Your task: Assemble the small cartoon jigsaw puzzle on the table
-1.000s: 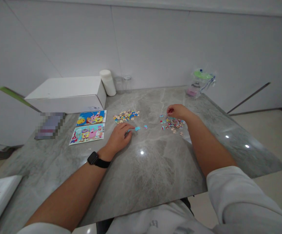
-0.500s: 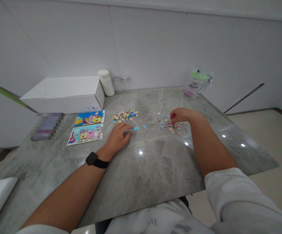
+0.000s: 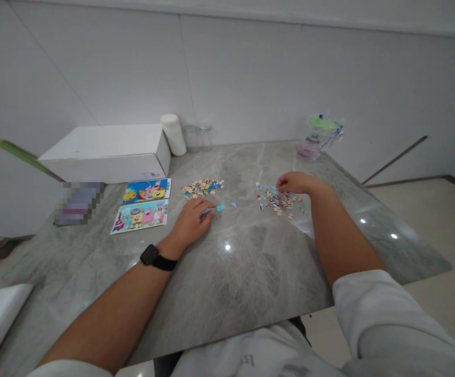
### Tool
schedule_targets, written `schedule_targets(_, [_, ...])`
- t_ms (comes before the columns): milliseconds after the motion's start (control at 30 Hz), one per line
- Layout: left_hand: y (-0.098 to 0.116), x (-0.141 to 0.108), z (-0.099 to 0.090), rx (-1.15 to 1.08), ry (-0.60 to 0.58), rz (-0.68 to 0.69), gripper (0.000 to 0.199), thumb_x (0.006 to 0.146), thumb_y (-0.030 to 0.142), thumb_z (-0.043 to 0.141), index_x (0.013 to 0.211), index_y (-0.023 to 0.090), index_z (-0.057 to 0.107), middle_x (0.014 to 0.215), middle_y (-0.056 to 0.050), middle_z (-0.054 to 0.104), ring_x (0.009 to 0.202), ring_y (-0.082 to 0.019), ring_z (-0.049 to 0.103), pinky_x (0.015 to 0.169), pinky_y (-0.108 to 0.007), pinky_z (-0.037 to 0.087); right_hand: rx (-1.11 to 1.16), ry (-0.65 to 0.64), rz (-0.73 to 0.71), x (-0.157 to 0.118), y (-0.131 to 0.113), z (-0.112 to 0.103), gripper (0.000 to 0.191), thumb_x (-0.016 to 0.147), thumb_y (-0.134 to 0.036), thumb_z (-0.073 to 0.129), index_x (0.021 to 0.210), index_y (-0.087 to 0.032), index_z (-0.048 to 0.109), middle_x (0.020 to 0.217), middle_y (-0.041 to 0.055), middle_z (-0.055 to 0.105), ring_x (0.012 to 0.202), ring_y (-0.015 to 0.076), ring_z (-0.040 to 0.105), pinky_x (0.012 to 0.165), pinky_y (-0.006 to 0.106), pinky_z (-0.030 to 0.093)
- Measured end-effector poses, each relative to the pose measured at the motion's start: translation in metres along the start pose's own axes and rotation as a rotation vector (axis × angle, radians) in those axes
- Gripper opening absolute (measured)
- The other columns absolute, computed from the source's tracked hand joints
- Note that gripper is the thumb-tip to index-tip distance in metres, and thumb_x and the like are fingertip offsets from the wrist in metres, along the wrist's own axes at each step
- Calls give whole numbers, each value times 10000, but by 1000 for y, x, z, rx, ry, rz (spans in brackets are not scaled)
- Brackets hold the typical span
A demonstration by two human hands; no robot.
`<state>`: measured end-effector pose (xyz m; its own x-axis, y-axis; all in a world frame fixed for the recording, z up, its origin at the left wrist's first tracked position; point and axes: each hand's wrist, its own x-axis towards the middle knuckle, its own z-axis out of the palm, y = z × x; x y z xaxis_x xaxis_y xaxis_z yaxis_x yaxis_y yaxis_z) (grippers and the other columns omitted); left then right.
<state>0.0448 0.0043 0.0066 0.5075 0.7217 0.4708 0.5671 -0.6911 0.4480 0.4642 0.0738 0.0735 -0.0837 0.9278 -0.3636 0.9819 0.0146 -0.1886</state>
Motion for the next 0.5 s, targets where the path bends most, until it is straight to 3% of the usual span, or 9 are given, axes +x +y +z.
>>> schedule_targets(133, [-1,-1,1,-5,3,4,245,982,194,553,1163,222,716,1155,-92,711,1121,-254,642,1036,-466,523,31,22,-30,6,-17,12,177,852,-286,704,970,-215,816,923,33,815,837,197,725,721,250,496])
schedule_targets(300, [0,0,0,-2,-2,8,243,987,199,554,1170,212,714,1155,-95,709,1118,-256,646,1029,-460,524,85,122,-62,15,-43,24,295,906,-247,629,1145,-225,800,1028,26,823,907,173,733,752,219,499])
schedule_targets(400, [1,-1,0,-2,9,3,245,985,203,554,1171,221,713,1159,-93,710,1124,-256,645,1029,-458,525,37,196,-13,13,-40,20,312,893,-222,637,1165,-222,789,1065,41,818,908,172,731,734,226,491])
schedule_targets(500, [0,-1,1,-2,16,2,236,990,214,554,1165,223,713,1145,-92,711,1114,-257,646,1026,-460,526,-44,116,22,4,-25,10,213,852,-251,711,1039,-216,807,1008,45,817,871,182,729,692,237,475])
